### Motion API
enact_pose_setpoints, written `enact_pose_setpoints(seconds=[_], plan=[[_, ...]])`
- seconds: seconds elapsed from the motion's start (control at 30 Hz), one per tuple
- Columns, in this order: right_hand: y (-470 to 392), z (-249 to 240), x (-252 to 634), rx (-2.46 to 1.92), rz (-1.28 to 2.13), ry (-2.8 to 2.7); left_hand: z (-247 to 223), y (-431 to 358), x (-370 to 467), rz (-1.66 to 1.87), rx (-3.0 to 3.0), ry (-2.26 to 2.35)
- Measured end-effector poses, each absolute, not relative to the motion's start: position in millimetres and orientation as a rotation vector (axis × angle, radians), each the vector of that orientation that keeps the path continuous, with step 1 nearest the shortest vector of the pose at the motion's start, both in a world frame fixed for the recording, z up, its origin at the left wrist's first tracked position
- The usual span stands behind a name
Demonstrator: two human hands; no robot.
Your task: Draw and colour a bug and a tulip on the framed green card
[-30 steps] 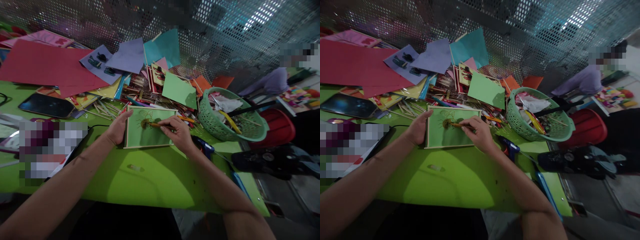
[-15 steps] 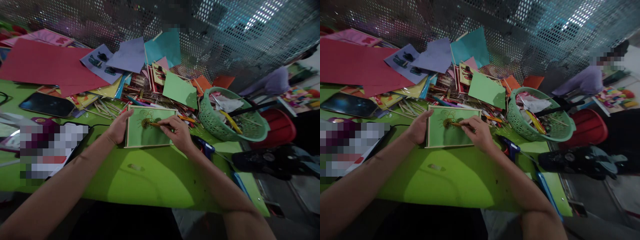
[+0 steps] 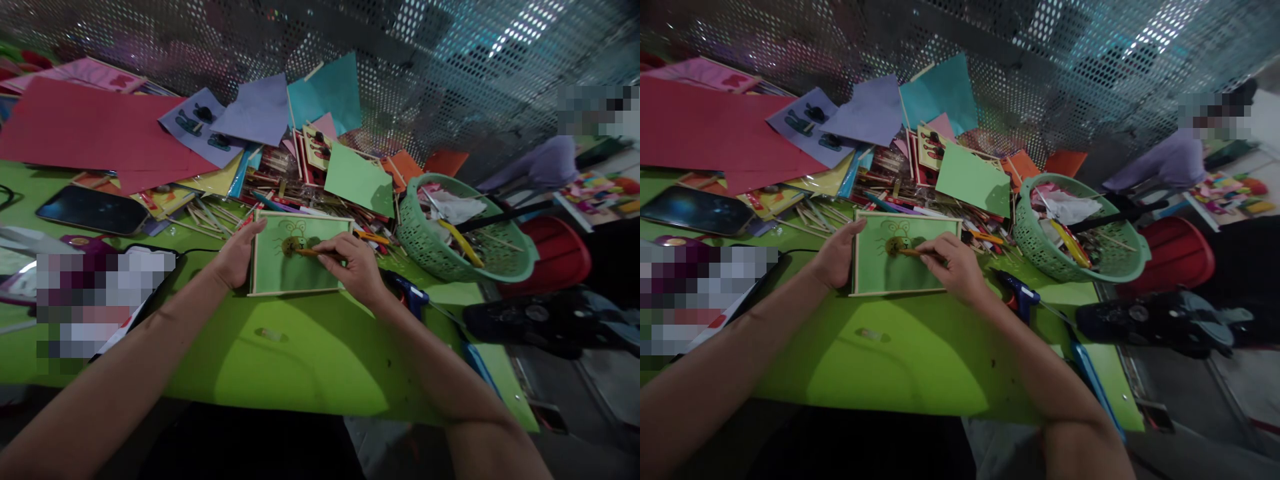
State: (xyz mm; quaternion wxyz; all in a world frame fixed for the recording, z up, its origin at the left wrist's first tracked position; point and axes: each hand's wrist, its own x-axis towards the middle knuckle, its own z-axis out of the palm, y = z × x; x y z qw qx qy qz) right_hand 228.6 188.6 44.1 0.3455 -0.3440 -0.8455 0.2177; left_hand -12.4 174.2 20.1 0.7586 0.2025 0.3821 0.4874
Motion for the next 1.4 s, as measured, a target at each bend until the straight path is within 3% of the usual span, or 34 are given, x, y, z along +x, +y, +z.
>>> enact_pose_setpoints(seconds=[1.4], plan=[[190.3,45.3,227.8,-0.903,0.544,-2.143,18.9,175.9,-12.6,1.073,0.357,0.843]])
